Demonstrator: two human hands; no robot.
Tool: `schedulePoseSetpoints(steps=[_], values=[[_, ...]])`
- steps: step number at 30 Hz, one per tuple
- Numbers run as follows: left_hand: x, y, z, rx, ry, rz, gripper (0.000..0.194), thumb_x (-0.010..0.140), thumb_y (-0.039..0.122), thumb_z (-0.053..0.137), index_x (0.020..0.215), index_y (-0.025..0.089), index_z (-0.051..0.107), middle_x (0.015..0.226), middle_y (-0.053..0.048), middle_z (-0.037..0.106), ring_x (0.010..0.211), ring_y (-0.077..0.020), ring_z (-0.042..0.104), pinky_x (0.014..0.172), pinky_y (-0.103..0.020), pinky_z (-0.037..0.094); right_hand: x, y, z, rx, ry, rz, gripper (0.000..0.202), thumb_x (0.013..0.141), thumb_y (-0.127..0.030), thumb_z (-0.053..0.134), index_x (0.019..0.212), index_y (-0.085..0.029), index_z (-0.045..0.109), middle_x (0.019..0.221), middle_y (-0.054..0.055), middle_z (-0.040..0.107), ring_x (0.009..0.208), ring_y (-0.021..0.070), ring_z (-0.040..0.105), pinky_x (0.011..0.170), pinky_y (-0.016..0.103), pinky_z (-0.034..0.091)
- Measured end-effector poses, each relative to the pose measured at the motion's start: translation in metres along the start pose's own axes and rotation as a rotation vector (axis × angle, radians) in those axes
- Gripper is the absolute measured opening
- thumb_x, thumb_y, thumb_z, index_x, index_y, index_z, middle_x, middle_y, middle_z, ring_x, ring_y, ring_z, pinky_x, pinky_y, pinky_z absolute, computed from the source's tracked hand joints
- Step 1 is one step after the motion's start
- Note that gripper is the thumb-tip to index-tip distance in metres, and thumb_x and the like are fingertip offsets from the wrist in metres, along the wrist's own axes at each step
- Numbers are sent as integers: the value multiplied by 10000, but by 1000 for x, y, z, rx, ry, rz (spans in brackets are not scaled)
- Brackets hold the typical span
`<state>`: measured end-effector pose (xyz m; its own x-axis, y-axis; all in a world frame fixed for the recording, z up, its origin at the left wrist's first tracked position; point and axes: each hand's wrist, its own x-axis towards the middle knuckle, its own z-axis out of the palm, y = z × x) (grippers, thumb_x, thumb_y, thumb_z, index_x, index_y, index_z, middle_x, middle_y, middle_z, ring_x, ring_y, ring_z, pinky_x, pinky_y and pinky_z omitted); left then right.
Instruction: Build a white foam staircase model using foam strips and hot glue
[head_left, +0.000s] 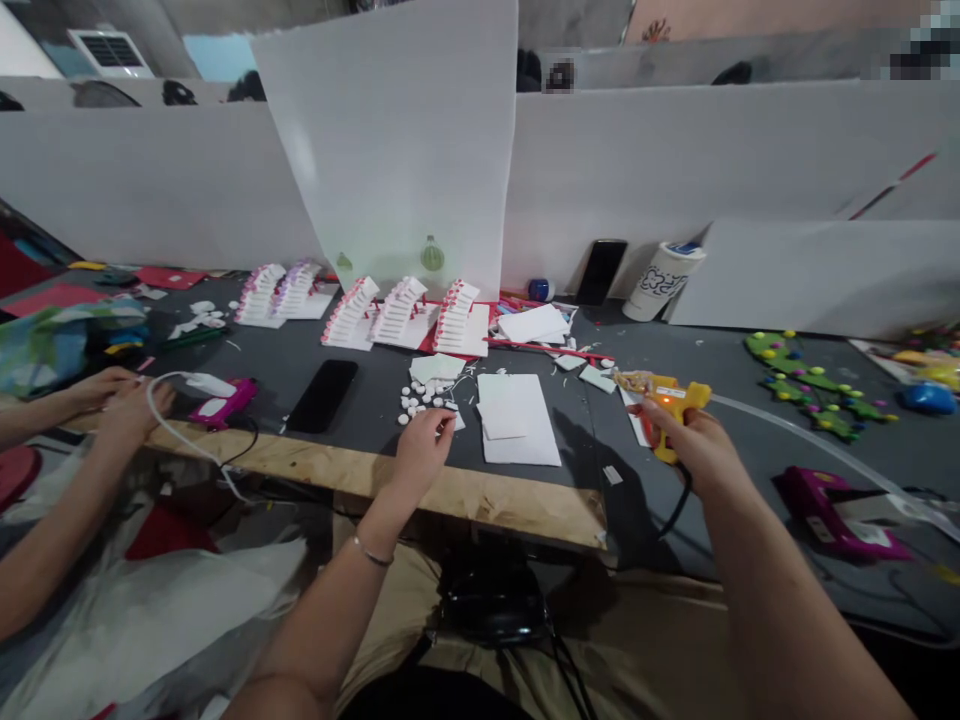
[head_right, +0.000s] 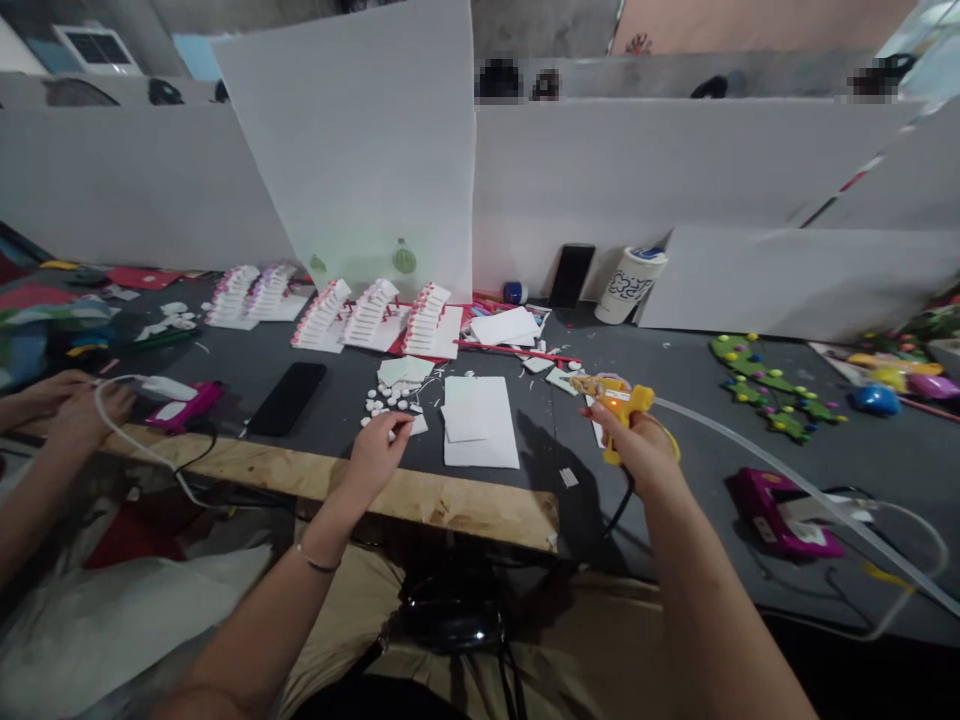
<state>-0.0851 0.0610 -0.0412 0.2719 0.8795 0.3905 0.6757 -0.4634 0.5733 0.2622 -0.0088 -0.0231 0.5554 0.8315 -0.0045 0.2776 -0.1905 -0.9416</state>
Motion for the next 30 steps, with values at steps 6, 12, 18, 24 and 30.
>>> schedulePoseSetpoints(steps=[6,12,18,24,30], values=[[13,19,17,44,-98,105,171,913,224,476,896,194,643,889,-64,671,898,-210,603,796,-325,466,-4,-4,2,97,-69,103,447,600,-609,712,691,-174,674,536,-4,558,450,93,423,401,216,311],[23,31,27,23,-105,160,179,923,252,472,891,206,642,856,-48,660,872,-202,595,782,-316,459,-10,-9,2,113,-108,45,488,628,-647,704,738,-171,689,711,63,693,520,114,523,431,218,389],[24,28,26,64,-102,135,162,915,235,486,897,196,642,858,-58,666,845,-209,595,773,-330,454,-23,-18,8,262,-240,61,487,649,-625,725,857,-187,679,872,95,727,829,244,682,566,295,561],[8,22,35,105,-185,104,167,842,296,640,979,200,637,934,-62,659,935,-231,582,832,-362,454,-35,-29,18,182,-340,49,504,648,-605,729,859,-157,637,785,71,707,471,115,558,342,210,399],[4,17,50,92,-247,82,299,791,269,706,1070,195,629,1017,-79,610,989,-245,554,867,-389,449,-41,-32,29,163,-363,121,509,587,-574,771,848,-165,617,775,64,716,332,54,410,298,219,336]])
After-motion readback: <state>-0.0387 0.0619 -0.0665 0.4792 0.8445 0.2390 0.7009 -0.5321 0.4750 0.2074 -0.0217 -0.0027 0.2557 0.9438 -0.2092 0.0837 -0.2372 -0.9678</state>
